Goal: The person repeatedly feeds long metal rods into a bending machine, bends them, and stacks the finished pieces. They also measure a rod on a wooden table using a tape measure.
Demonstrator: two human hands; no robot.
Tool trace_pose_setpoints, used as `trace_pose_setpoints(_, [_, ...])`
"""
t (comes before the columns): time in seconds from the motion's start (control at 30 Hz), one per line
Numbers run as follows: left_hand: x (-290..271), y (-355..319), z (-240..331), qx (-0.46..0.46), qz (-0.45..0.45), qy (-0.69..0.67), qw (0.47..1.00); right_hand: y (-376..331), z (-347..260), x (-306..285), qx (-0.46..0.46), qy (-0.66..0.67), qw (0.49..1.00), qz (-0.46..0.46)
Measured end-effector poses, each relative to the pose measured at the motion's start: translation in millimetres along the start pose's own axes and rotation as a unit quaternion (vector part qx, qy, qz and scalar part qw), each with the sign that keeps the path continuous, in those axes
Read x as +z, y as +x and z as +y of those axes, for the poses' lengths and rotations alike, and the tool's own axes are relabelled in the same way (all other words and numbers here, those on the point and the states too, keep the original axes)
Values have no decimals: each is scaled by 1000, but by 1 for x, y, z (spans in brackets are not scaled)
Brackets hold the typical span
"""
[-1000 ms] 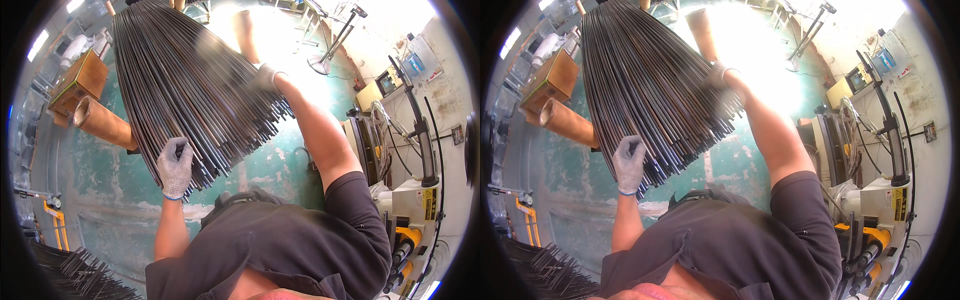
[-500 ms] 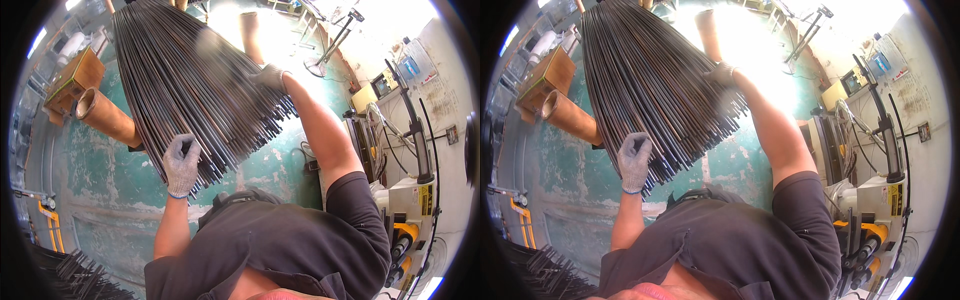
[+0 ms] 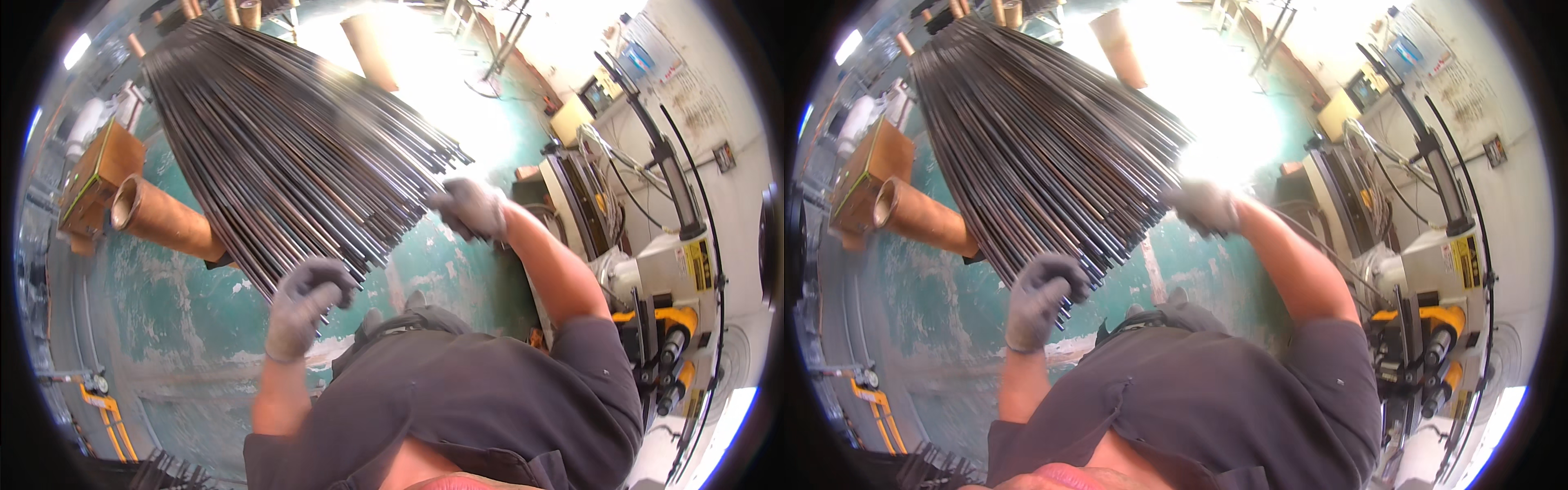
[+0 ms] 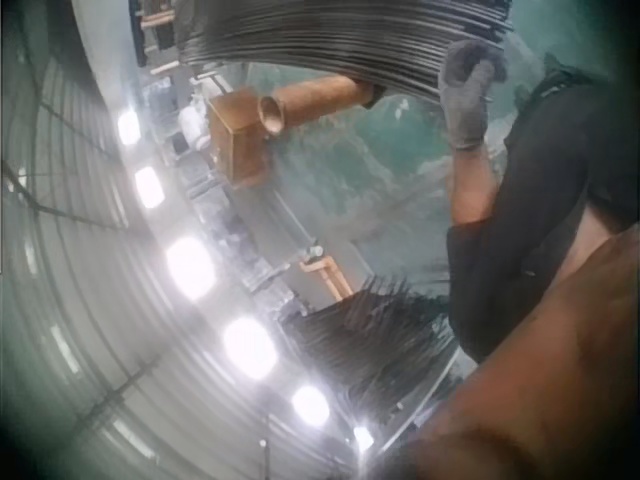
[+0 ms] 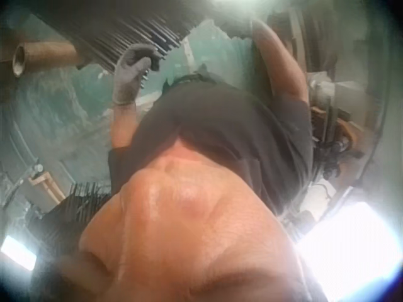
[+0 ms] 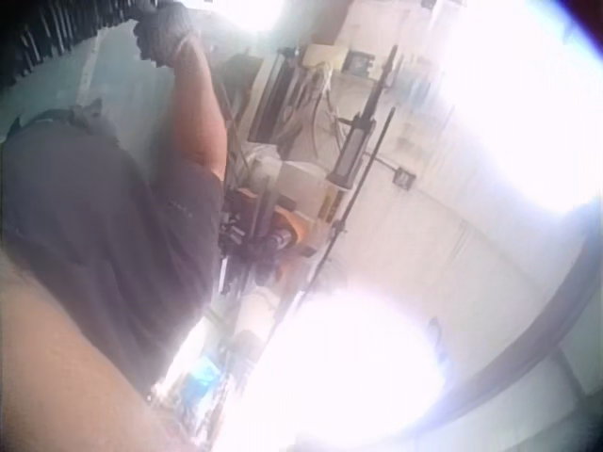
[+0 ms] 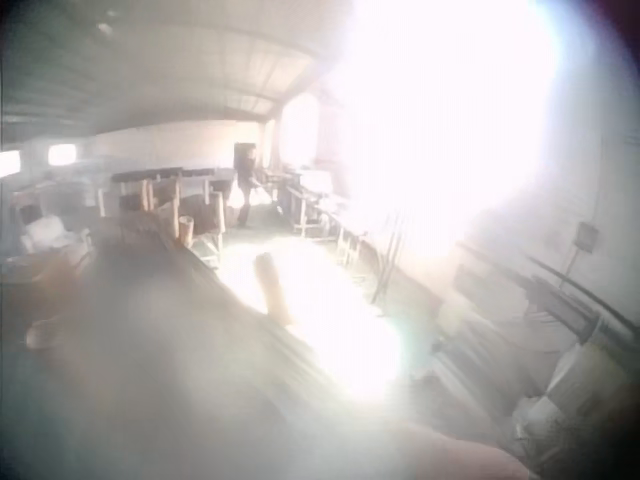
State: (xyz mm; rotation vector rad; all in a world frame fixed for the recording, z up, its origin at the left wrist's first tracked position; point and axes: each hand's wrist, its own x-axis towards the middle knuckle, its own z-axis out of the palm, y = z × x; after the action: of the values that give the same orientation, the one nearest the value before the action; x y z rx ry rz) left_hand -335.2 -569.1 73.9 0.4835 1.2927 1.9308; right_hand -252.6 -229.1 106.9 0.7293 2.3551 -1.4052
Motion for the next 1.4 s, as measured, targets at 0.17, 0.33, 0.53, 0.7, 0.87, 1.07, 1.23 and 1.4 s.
trace_pose_setpoints(0.17, [33,-10,-42,-145,-228,73,960,-163,83,31,208,-49,977,7])
trace_pose_setpoints(0.33, [54,22,-122,-218,-188,60,956,-261,160,81,257,-87,943,191])
trace_pose_setpoints(0.53, [94,81,-164,-161,-137,-213,954,-293,187,136,198,-253,855,407])
trace_pose_setpoints(0.7, [154,107,-149,-174,-118,-351,913,-402,286,153,110,-303,785,529])
trace_pose_setpoints(0.87, [239,43,-202,-233,-123,-313,912,-556,448,172,259,-216,775,535])
trace_pose_setpoints(1.07, [326,45,-163,-163,-118,-346,916,-718,555,200,621,-72,586,515])
trace_pose_setpoints(1.23, [413,37,-200,-197,-260,-273,905,-676,580,205,242,419,250,839])
trace_pose_setpoints(1.4, [522,18,-267,-244,-338,-135,899,-556,524,145,-270,704,152,639])
